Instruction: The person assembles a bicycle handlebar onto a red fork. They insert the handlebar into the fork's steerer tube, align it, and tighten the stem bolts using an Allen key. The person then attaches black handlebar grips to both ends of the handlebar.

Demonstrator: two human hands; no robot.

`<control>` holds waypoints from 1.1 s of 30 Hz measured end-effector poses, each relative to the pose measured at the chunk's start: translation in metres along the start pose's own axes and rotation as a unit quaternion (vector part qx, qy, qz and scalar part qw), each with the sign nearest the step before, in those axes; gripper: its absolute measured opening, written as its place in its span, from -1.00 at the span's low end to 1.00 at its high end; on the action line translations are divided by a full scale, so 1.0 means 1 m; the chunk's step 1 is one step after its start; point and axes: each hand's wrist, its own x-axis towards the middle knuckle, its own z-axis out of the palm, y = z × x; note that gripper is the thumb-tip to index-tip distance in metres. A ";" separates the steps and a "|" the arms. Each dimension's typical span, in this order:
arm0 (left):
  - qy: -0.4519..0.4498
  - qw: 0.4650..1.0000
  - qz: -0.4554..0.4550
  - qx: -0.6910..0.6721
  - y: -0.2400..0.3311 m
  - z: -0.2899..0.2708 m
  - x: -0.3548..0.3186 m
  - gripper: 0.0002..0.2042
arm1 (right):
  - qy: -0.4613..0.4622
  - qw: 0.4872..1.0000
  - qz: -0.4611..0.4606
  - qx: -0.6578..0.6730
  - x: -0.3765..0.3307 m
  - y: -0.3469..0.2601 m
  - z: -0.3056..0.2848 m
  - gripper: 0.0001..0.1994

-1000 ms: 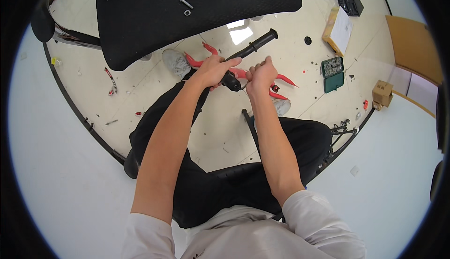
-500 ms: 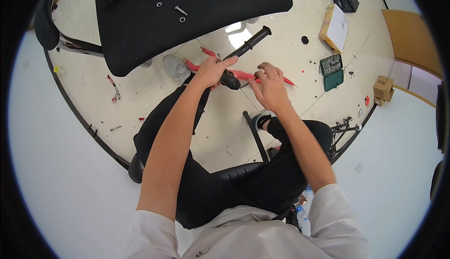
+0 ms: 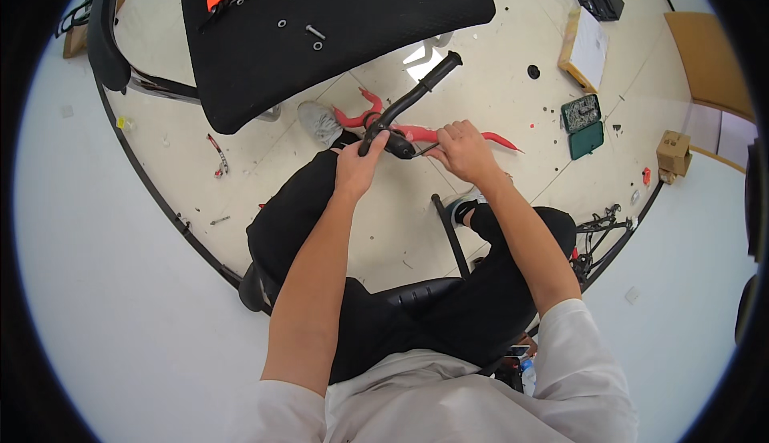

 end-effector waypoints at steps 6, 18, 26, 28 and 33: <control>0.082 0.993 0.047 -0.065 0.000 0.029 0.008 -0.31 | 0.108 0.972 0.189 0.086 -0.018 -0.024 0.037 -0.63; 0.081 0.990 0.056 -0.102 0.017 0.035 0.004 -0.31 | 0.126 0.912 0.346 0.179 -0.018 -0.055 0.032 -0.54; 0.082 0.985 0.053 -0.141 0.012 0.043 -0.010 -0.34 | 0.004 0.981 0.174 0.084 -0.012 0.001 0.002 -0.55; 0.052 0.989 0.040 -0.135 0.019 0.035 -0.014 -0.35 | -0.021 0.996 0.090 0.018 -0.005 0.027 -0.013 -0.56; 0.033 0.980 0.000 -0.197 0.015 0.041 -0.008 -0.36 | -0.072 0.996 0.043 -0.020 0.005 0.049 -0.027 -0.58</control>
